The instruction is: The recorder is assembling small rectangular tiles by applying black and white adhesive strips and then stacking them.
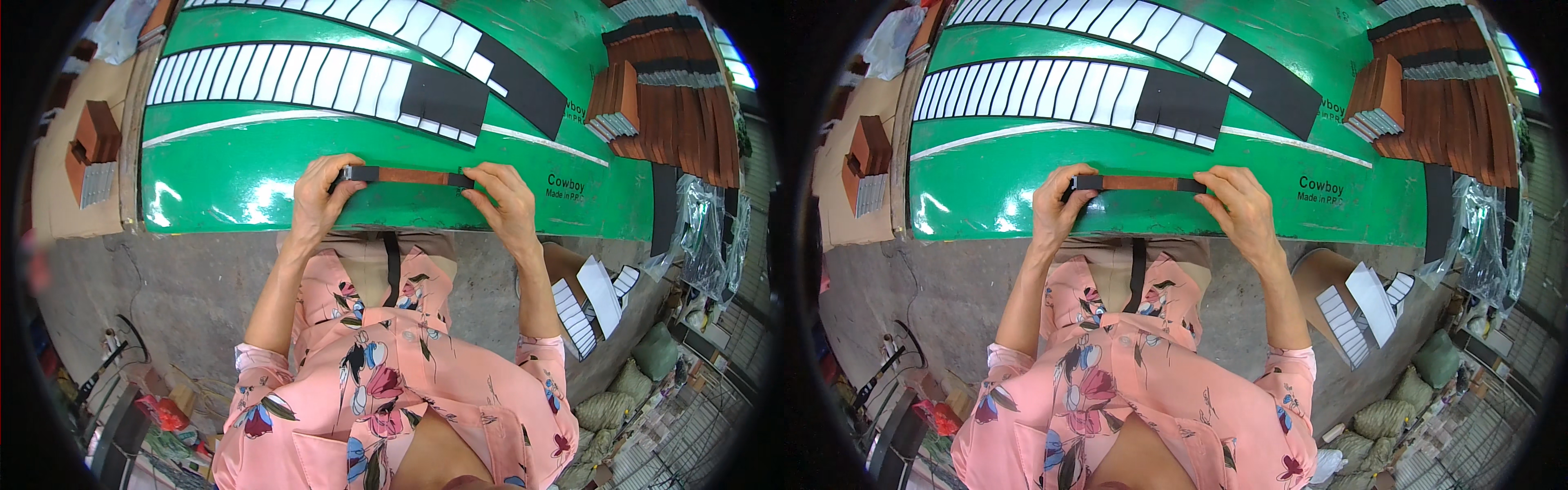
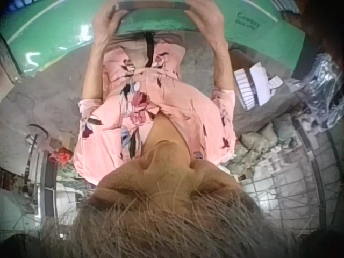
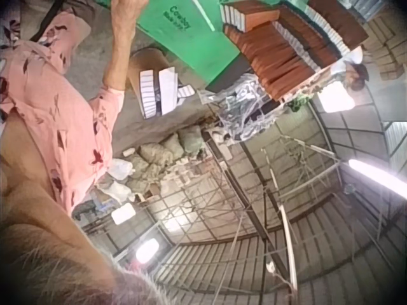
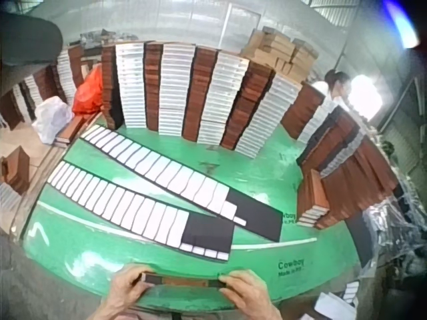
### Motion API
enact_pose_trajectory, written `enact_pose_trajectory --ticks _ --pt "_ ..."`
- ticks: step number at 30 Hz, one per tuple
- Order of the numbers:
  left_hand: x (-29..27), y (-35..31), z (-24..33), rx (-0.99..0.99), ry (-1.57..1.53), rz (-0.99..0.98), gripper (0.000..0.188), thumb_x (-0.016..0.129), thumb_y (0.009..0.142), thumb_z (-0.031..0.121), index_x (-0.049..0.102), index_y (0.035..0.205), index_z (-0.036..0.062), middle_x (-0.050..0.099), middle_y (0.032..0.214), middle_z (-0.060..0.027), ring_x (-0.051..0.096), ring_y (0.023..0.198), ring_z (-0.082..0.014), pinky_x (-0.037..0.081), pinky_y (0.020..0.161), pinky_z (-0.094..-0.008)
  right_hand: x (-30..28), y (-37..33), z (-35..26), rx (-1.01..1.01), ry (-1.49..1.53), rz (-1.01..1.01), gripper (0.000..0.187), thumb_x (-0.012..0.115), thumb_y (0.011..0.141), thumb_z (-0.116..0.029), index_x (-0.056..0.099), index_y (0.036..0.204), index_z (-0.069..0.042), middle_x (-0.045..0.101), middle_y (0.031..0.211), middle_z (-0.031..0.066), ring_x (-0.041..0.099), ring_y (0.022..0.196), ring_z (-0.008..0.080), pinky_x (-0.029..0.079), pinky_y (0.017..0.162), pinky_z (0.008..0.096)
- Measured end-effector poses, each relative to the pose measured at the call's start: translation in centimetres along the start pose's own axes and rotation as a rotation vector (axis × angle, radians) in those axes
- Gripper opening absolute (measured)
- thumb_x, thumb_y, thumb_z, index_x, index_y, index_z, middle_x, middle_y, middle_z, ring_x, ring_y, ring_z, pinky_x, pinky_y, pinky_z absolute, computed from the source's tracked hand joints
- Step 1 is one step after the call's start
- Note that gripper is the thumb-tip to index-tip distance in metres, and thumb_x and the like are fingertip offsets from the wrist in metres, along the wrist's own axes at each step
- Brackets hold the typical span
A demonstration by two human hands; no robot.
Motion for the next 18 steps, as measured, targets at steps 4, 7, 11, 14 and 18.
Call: enact_pose_trajectory --ticks 4,7,11,14,18 --pt "0.0 0.0 0.0 0.004 -0.005 0.006 0.028 0.07 0.072 0.001 0.061 0.098 0.0043 0.065 0.092 -0.0081 0.061 0.084 -0.0226 0.047 0.072 -0.0297 -0.2 0.2 -0.6 -0.045 -0.047 -0.016 0.029 0.073 0.069 -0.005 0.065 0.097 -0.005 0.062 0.093 0.0075 0.059 0.083 0.0227 0.05 0.066 0.0318" --pt "0.0 -0.1 0.0 -0.002 -0.004 0.003 0.028 0.07 0.071 0.001 0.061 0.098 0.0044 0.065 0.092 -0.0082 0.061 0.084 -0.0232 0.048 0.072 -0.0304 -0.3 0.5 -1.3 -0.071 -0.082 -0.028 0.028 0.073 0.068 -0.004 0.065 0.096 -0.004 0.062 0.091 0.0074 0.059 0.081 0.0227 0.05 0.066 0.0321" --pt "0.0 -0.1 0.0 0.024 0.012 0.005 0.029 0.07 0.071 0.001 0.061 0.098 0.0045 0.065 0.092 -0.0084 0.061 0.084 -0.0234 0.048 0.072 -0.0309 -0.2 0.9 -1.6 -0.096 -0.095 -0.067 0.027 0.072 0.068 -0.002 0.064 0.094 -0.003 0.061 0.088 0.0083 0.059 0.08 0.0236 0.05 0.065 0.033" --pt "0.0 -0.1 0.1 0.028 0.024 0.002 0.029 0.07 0.071 0.001 0.061 0.098 0.0047 0.065 0.093 -0.0084 0.061 0.085 -0.0236 0.048 0.072 -0.031 -0.4 1.1 -2.1 -0.105 -0.117 -0.089 0.027 0.072 0.068 0.0 0.064 0.093 -0.002 0.06 0.088 0.0087 0.059 0.08 0.0243 0.05 0.065 0.0335" --pt "0.0 0.0 0.0 0.015 0.024 -0.004 0.029 0.07 0.071 0.001 0.061 0.098 0.0051 0.065 0.093 -0.0084 0.061 0.085 -0.0238 0.048 0.072 -0.031 -0.8 1.4 -2.4 -0.091 -0.117 -0.103 0.027 0.072 0.067 0.0 0.064 0.093 -0.002 0.06 0.088 0.0088 0.059 0.079 0.0246 0.049 0.066 0.0339"
Point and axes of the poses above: each hand's wrist, its own y-axis towards the middle knuckle, its own x-axis out of the palm, z = x × y, the point moved 9 cm from there along y, towards the middle knuckle
